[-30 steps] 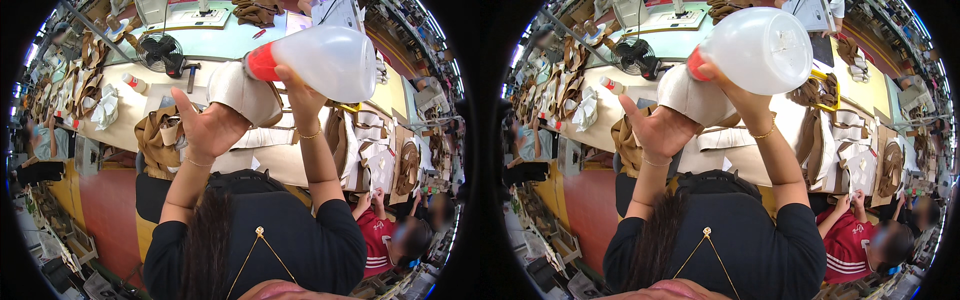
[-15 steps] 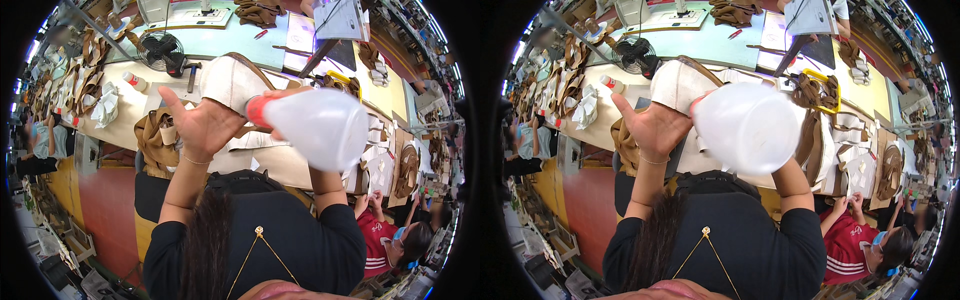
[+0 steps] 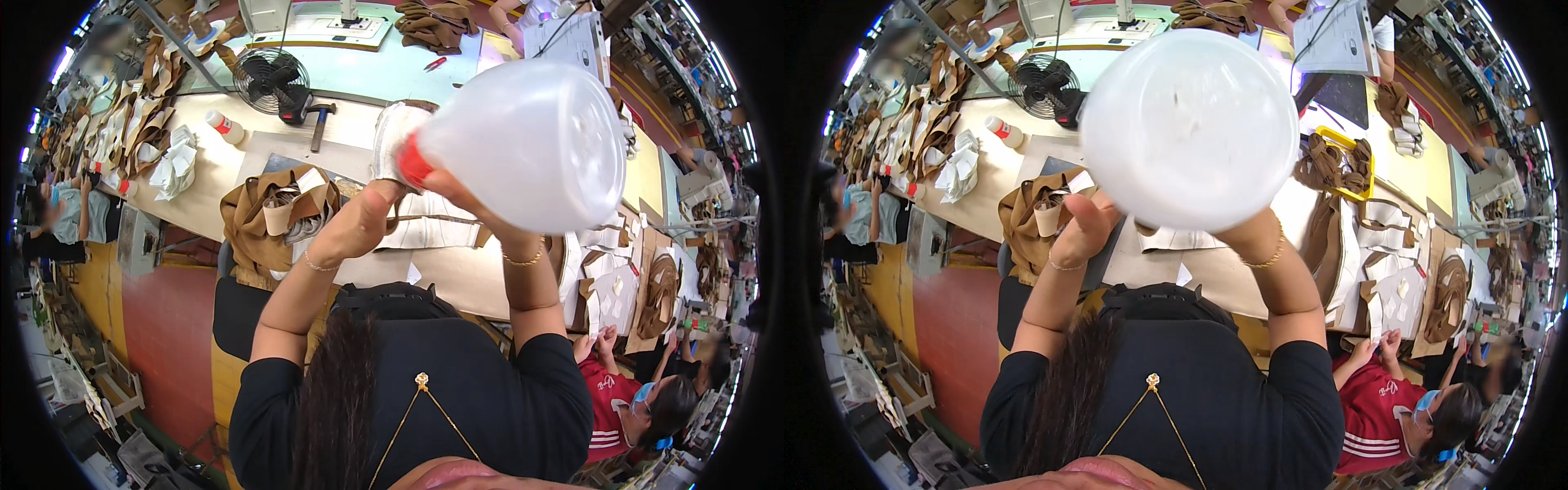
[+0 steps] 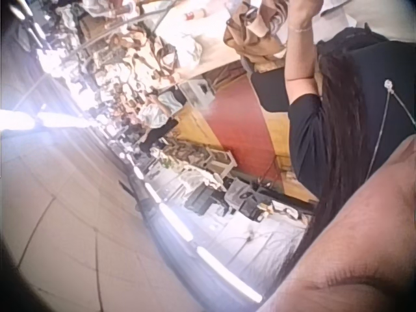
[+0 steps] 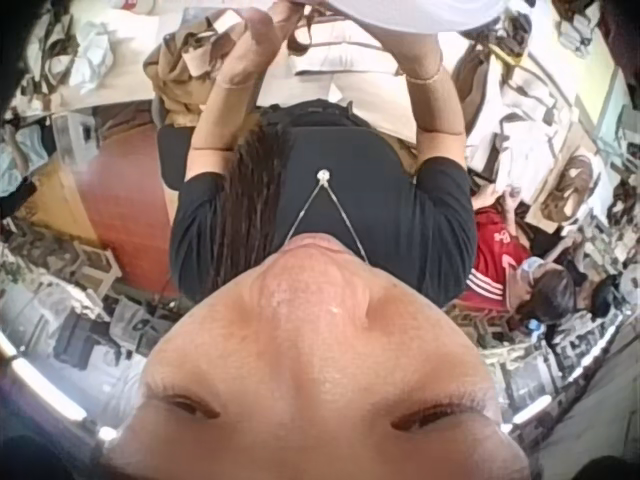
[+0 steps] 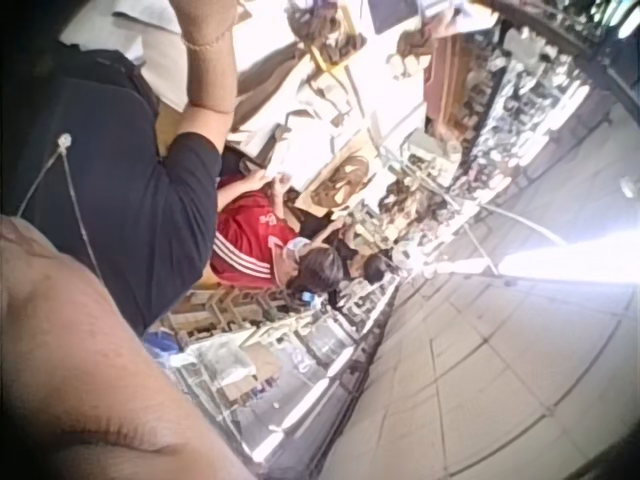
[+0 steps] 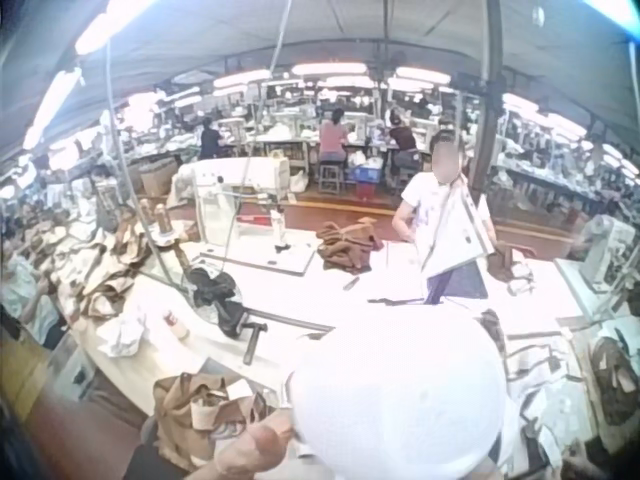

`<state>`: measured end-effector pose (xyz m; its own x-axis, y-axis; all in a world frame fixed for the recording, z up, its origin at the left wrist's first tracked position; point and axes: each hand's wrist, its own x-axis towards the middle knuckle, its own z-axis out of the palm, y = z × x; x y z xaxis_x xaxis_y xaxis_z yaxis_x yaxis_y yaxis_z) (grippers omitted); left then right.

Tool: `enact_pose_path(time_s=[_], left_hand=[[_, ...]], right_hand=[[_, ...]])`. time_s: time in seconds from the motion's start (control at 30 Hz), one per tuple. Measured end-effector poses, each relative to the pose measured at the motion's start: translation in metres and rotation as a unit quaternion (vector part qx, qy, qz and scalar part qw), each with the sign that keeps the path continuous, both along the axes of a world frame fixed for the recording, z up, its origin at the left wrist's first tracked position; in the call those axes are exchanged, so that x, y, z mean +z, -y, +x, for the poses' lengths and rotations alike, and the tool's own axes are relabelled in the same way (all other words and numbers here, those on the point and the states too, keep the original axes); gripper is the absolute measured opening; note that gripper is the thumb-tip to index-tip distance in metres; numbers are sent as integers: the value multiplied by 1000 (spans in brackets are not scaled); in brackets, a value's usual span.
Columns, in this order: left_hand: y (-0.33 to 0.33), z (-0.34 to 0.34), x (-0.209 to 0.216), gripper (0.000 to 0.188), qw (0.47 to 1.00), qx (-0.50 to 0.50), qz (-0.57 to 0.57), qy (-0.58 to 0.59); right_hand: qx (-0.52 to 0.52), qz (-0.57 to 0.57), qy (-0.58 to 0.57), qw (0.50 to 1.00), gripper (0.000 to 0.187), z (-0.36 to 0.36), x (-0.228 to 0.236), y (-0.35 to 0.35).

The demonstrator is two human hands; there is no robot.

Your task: The person repeatedly applies glue from a squeeze bottle to the edges of small white fabric pieces in a workshop. They hold each piece, apply glue along the edges, and place it on a table with other similar pieces.

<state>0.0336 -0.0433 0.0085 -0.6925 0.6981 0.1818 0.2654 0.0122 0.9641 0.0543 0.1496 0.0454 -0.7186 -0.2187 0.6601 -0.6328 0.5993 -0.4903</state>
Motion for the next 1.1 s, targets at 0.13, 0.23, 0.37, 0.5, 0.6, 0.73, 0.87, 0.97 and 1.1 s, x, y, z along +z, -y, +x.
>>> enact_pose_path(time_s=[0.13, 0.23, 0.37, 0.5, 0.6, 0.73, 0.87, 0.97, 1.1], left_hand=[[-7, -5, -2, 96, 987, 26, -43, -153], [-2, -9, -1, 90, 963, -32, -184, -197], [-1, -9, 3, 86, 955, -51, -204, -211], [0, -9, -1, 80, 972, -91, -156, -149], [-6, 5, 15, 75, 998, -34, -21, -57], [-10, 9, 18, 123, 787, -111, 374, 478], [-11, -1, 17, 128, 783, -145, 406, 448], [-19, 1, 17, 127, 767, -100, 408, 485], [-20, 6, 11, 122, 752, -112, 435, 482]], right_hand=[[-5, -101, 34, 994, 42, 10, 26, -1], [-45, 73, -90, 992, 45, 4, 3, -2], [-79, 103, -44, 991, 50, 6, -26, -19], [18, -271, 164, 948, 55, 23, -11, -13], [-18, -154, 91, 984, 66, 26, -10, -4], [-81, 41, -51, 995, 73, 32, -24, -30], [-31, -409, -69, 909, 63, 37, -22, -34], [-41, -317, -118, 940, 60, 35, -13, -28], [-147, -134, -78, 977, 34, 32, -3, -20]])
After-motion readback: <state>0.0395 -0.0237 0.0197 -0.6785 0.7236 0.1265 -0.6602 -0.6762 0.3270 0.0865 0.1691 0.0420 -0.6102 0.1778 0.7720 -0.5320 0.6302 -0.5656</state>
